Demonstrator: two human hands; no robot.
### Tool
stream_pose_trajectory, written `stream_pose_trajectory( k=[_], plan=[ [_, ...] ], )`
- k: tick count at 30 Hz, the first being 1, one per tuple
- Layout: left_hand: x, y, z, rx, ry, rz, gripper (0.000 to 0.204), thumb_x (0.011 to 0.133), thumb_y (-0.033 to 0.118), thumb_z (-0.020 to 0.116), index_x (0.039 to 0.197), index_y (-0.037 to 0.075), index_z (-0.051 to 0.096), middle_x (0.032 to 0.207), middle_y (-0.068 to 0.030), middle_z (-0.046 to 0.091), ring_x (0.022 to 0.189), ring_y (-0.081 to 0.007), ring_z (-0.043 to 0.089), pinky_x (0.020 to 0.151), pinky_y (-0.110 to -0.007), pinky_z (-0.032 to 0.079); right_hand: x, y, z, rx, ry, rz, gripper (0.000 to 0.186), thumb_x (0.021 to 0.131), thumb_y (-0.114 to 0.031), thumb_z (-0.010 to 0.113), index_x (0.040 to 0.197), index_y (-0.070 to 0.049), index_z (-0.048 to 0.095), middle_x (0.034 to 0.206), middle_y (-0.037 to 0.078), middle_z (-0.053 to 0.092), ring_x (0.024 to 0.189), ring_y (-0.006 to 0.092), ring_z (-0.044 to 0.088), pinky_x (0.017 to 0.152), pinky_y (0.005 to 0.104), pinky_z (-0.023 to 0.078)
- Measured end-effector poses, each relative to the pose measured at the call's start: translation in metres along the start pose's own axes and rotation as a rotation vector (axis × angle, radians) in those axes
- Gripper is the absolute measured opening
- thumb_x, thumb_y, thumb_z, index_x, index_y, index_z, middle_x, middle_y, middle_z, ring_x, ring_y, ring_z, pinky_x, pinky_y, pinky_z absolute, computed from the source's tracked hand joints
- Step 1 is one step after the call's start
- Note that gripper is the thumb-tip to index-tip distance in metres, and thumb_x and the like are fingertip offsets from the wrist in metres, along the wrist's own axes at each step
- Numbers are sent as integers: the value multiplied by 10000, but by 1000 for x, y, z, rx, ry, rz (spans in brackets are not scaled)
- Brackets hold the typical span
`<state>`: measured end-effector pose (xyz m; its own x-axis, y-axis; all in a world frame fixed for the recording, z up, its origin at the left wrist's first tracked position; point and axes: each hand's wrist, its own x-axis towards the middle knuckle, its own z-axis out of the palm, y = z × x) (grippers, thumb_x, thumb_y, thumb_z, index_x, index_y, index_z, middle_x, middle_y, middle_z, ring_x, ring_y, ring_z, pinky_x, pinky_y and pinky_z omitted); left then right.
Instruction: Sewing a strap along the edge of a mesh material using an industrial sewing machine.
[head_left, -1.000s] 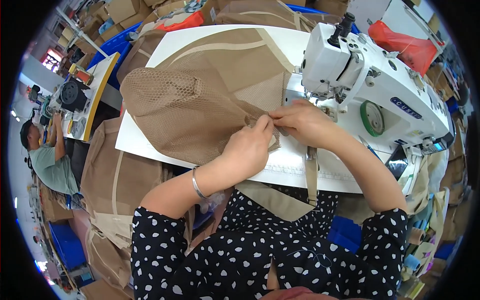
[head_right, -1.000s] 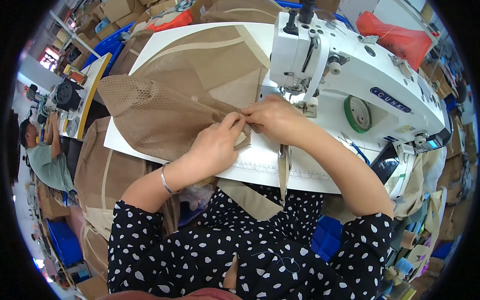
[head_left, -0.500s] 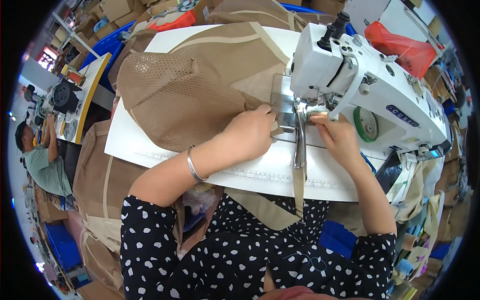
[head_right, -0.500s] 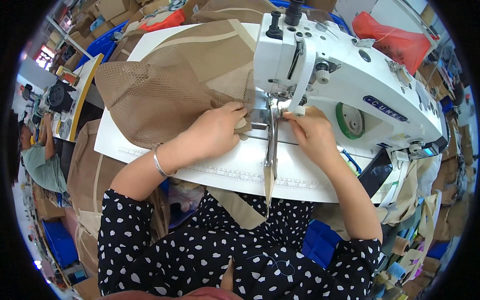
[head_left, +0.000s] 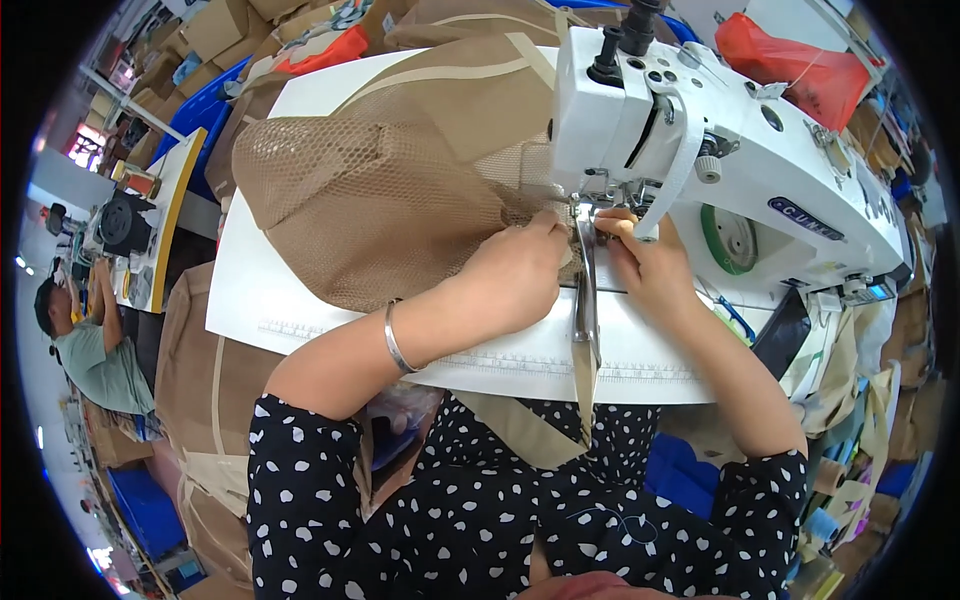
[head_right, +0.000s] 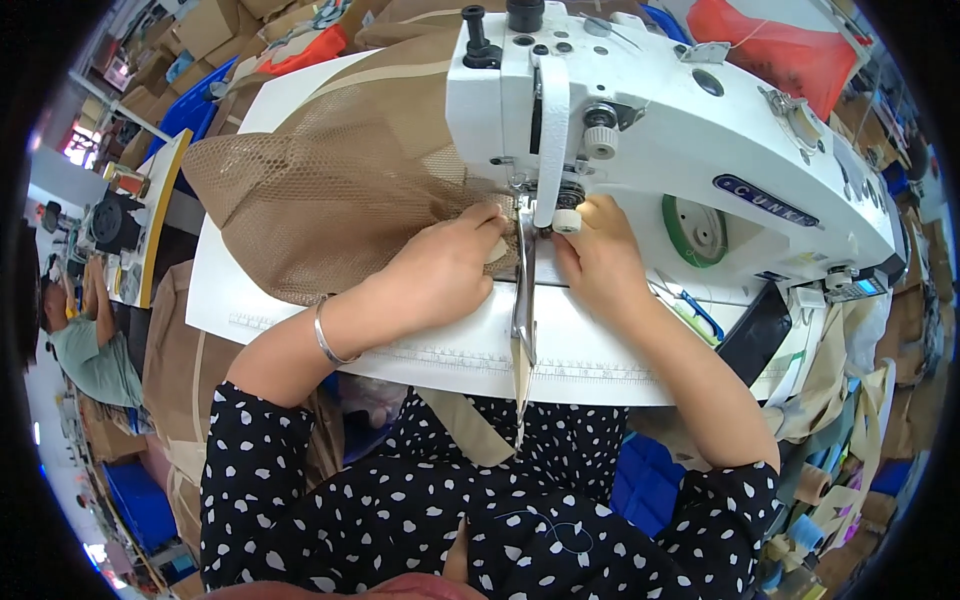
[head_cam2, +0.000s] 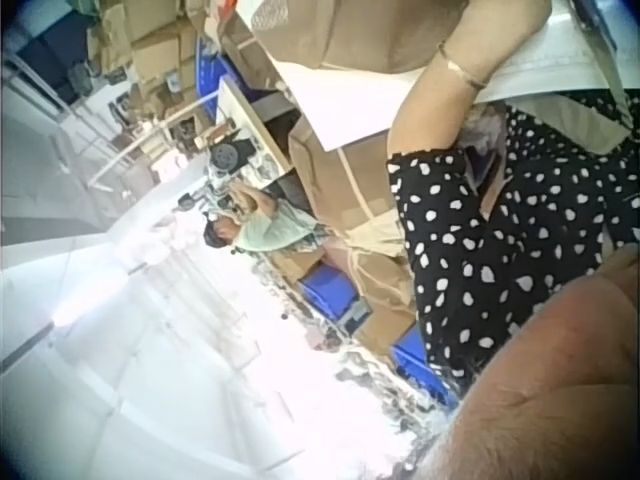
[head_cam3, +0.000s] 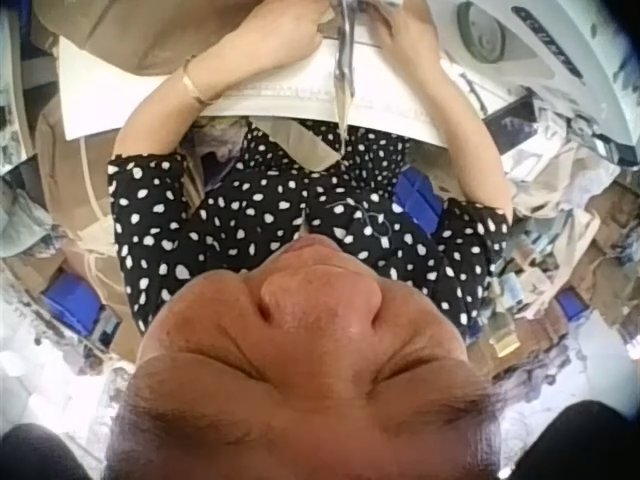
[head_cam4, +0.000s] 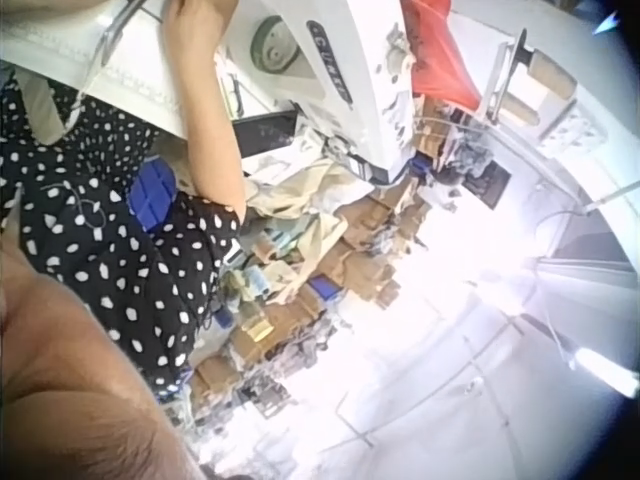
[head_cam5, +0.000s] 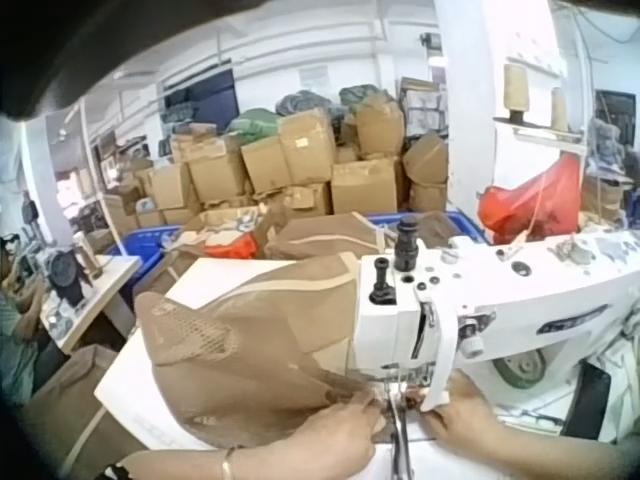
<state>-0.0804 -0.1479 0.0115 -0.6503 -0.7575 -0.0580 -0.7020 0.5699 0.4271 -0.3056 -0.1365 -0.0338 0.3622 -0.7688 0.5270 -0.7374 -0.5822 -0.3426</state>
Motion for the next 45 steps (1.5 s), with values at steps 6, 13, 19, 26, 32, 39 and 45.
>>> stream_pose_trajectory(
  k=[6, 13, 19, 26, 32, 39, 45],
  plan=[
    [0, -1, -2, -13, 6, 10, 539, 759, 21, 555, 1282, -104, 511, 1391, -265, 483, 1113, -427, 594, 973, -475, 489, -1, -7, -3, -85, -233, 187, 262, 902, -41, 579, 1153, -96, 628, 1205, 54, 668, 1168, 350, 545, 973, 451, 447],
    [4, -3, -4, -12, 6, 51, 569, 751, 10, 558, 1310, -85, 506, 1401, -269, 477, 1131, -423, 590, 991, -476, 482, -1, -2, 5, -45, -168, 126, 283, 858, -58, 604, 1133, -105, 651, 1045, 122, 627, 1006, 360, 565, 878, 464, 450],
    [5, -10, 3, -33, 45, 63, 568, 758, 21, 579, 1313, -82, 511, 1392, -261, 491, 1186, -408, 562, 1017, -464, 469, 1, -4, 7, 13, -107, 146, 349, 818, -55, 632, 1151, -146, 685, 925, 127, 607, 946, 351, 530, 838, 463, 433],
    [3, -2, -5, -66, -6, 16, 565, 769, 37, 599, 1318, -65, 518, 1420, -226, 491, 1273, -370, 515, 1077, -435, 437, 2, -4, 5, 86, -126, 175, 356, 803, -35, 631, 1141, -129, 690, 998, 124, 656, 973, 355, 550, 857, 465, 445],
    [0, -9, 9, 18, 59, 61, 590, 785, 69, 597, 1354, -52, 500, 1459, -206, 464, 1248, -365, 532, 1066, -446, 438, 2, -9, 0, -68, -225, 193, 328, 889, -17, 554, 1185, -100, 668, 1186, 116, 659, 1000, 316, 666, 872, 394, 516],
    [2, -8, 9, 31, 50, 62, 600, 788, 81, 595, 1361, -61, 486, 1469, -215, 452, 1219, -388, 546, 1060, -453, 440, 0, -6, 0, -71, -219, 181, 344, 891, -28, 556, 1208, -111, 661, 1196, 106, 655, 1010, 316, 663, 884, 405, 512],
    [2, -10, 13, 37, 88, 98, 603, 781, 65, 594, 1353, -77, 468, 1458, -258, 443, 1196, -404, 554, 1046, -457, 447, 3, -10, -2, -112, -236, 173, 349, 889, -25, 561, 1212, -117, 658, 1217, 104, 646, 1031, 318, 658, 886, 408, 517]
  ],
)
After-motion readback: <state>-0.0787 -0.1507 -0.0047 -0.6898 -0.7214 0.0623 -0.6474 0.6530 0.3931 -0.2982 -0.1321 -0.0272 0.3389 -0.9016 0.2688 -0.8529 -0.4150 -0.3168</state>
